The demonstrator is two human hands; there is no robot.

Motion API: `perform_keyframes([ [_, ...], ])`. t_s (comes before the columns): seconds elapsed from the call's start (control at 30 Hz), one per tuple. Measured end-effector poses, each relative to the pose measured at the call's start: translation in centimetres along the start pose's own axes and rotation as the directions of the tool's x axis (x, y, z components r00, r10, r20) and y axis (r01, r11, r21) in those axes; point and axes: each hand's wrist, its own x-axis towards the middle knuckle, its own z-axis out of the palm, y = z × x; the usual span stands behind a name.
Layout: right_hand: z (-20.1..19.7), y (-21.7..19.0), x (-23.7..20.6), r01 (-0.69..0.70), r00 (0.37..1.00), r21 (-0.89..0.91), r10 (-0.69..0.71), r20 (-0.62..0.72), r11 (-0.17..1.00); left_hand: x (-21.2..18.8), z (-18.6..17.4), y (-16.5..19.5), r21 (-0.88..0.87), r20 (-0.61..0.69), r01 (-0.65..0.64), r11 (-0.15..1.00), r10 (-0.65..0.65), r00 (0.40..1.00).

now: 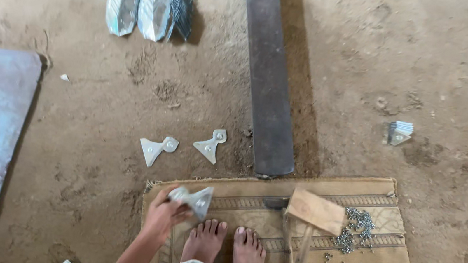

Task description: The person places small galvanized metal bracket pieces on a heavy steel bar anvil and strikes them with a wooden mallet to bend and shape them, setting finished pieces aside. Later they switch to a smaller hammer and continue flattening brackets one at a time, stacking completed pieces on the mat.

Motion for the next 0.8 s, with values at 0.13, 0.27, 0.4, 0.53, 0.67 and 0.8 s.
perform_keyframes([
  [0.13, -0.8, 0.9, 0.9, 0.010, 1.000, 0.012, -0.010, -0.021, 1.000, -4.8, -1.1, 0.0, 0.300, -0.068, 0.012, 0.954, 0.009, 0.998],
  [0.27, -1.3, 0.3, 1.3, 0.011, 0.996, 0.019, -0.009, -0.085, 1.000, -4.6, 7.3, -6.0, 0.721, 0.065, -0.017, 0.693, -0.044, 0.997],
  [0.4, -0.5, 0.0, 2.0, 0.001, 0.992, 0.057, 0.006, -0.122, 0.998, -4.7, 7.9, -6.8, 0.715, 0.064, -0.014, 0.699, -0.045, 0.997],
  [0.53, -1.0, 0.7, 3.7, 0.175, 0.977, 0.038, -0.169, -0.130, 0.984, -6.4, 2.0, -3.0, 0.469, 0.046, 0.026, 0.883, -0.054, 0.997],
  [0.67, -1.8, -0.2, 5.5, 0.180, 0.983, 0.033, -0.178, -0.055, 0.983, -7.8, -5.1, 3.1, 0.130, 0.091, 0.081, 0.988, -0.093, 0.991],
  [0.8, -2.9, -2.2, 5.5, 0.127, 0.992, 0.009, -0.127, 0.007, 0.992, -5.4, -2.2, 5.8, 0.142, 0.208, 0.058, 0.988, -0.087, 0.974],
])
